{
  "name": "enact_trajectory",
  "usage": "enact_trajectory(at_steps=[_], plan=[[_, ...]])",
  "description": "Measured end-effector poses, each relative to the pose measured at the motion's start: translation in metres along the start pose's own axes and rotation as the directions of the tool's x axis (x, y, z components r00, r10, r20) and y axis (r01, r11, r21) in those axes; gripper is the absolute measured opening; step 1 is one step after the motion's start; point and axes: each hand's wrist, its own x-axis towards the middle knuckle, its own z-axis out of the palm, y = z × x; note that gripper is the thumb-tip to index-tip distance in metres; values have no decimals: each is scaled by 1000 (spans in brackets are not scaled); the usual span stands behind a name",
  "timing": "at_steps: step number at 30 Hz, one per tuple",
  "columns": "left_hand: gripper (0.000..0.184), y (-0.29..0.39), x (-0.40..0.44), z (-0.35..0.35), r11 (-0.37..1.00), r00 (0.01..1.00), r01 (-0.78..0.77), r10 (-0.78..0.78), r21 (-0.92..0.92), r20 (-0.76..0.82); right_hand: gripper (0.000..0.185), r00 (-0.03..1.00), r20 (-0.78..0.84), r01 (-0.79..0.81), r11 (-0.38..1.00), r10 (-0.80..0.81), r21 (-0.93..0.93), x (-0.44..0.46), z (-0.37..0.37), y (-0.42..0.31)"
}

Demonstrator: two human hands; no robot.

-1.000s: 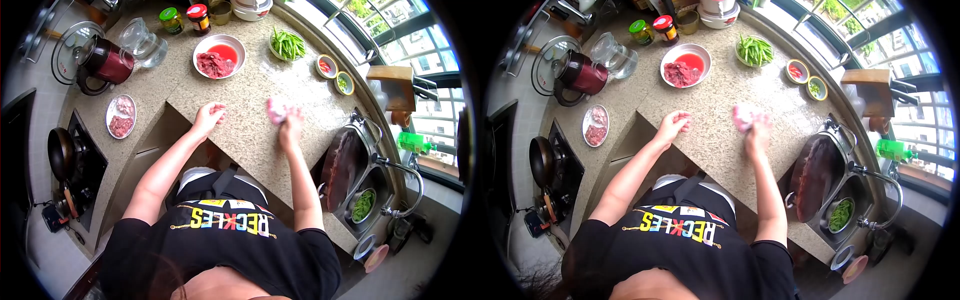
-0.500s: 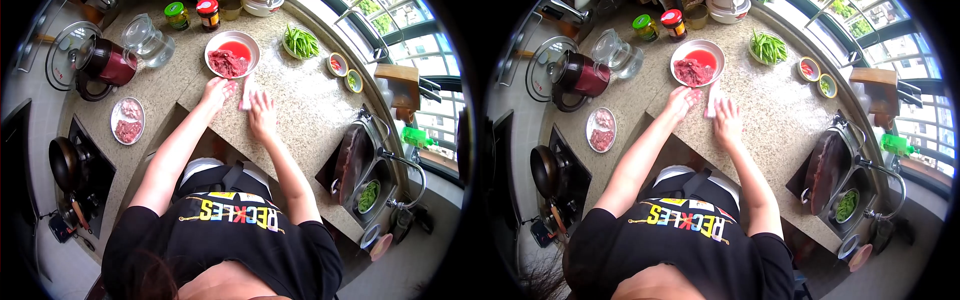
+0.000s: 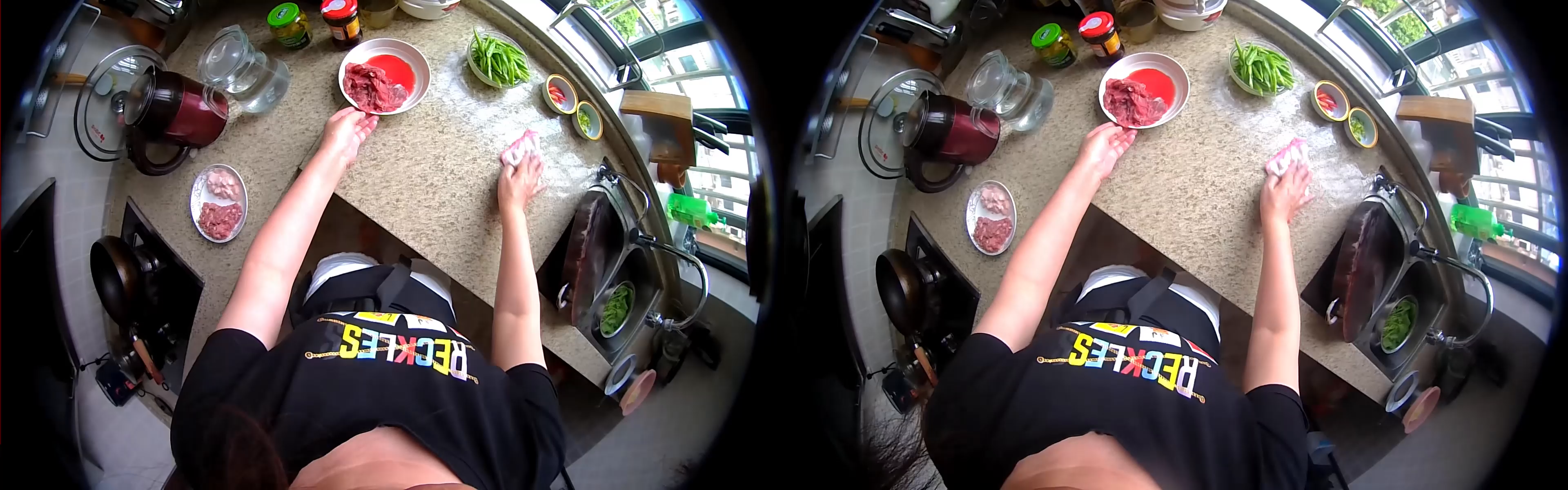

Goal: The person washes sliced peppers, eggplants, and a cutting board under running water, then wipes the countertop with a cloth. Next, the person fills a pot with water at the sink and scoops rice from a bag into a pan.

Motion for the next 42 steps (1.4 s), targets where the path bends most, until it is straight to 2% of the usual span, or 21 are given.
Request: enact_trajectory(at_steps=[1,4,5,8,10,13,16,19,21,23,26,27,29,31,32,33,35,37,39,40,42], plan=[[21,3,-7,2,1000,1000,19,-19,-21,-21,55,998,-52,48,998,-47,30,8,6,-19],[30,8,-16,-6,999,999,35,-35,-21,-17,60,980,-13,195,977,-196,-84,6,15,-92],[36,9,-19,-12,999,999,32,-32,-3,13,61,959,-28,281,960,-282,-11,-6,14,-115],[32,9,-30,-37,999,1000,13,-14,30,27,60,914,11,405,914,-405,-2,-61,26,-179],[28,8,-45,-45,995,999,-21,24,99,-31,56,890,-22,454,883,-455,121,-94,23,-212],[27,4,-64,-58,983,993,-65,80,172,-85,48,774,-82,627,742,-628,238,-129,19,-230],[24,3,-74,-61,974,996,-72,83,214,-42,44,640,-88,747,591,-763,304,-150,20,-201],[21,2,-83,-60,946,997,-80,80,315,13,44,692,13,680,657,-722,325,-166,-5,-143],[18,1,-89,-55,924,998,-61,44,378,52,45,771,87,602,767,-630,222,-180,-27,-93],[18,-5,-92,-51,904,996,-46,8,424,89,46,870,105,470,875,-481,112,-194,-43,-43],[16,-22,-99,-45,873,985,-44,-43,486,166,43,996,2,86,996,-86,-13,-215,-43,47],[16,-29,-100,-43,865,975,-57,-58,499,213,43,996,-67,-55,998,54,-14,-220,-43,80],[16,-42,-108,-34,853,959,-59,-95,518,267,44,931,-321,-166,985,173,50,-230,-47,141],[18,-53,-119,-22,797,929,-108,-132,595,346,43,922,-330,-248,963,202,-103,-235,-54,178],[18,-59,-126,-14,780,915,-123,-151,613,375,43,912,-296,-335,931,282,-144,-234,-52,181],[18,-66,-133,-5,764,900,-141,-166,629,404,44,879,-335,-413,894,340,-175,-233,-45,175],[19,-79,-149,14,738,851,-176,-219,651,478,46,869,-433,-307,947,240,-92,-225,-21,173],[20,-93,-168,40,713,804,-213,-260,668,534,48,912,-297,-298,955,285,1,-219,-21,134],[20,-112,-186,68,710,751,-233,-303,664,587,48,951,-184,-259,965,249,-36,-214,-34,99],[20,-123,-196,84,717,714,-247,-320,652,622,48,971,-169,-172,985,167,-19,-213,-42,83],[21,-160,-226,135,720,615,-227,-417,656,669,48,992,-124,4,1000,-1,23,-215,-57,105]])
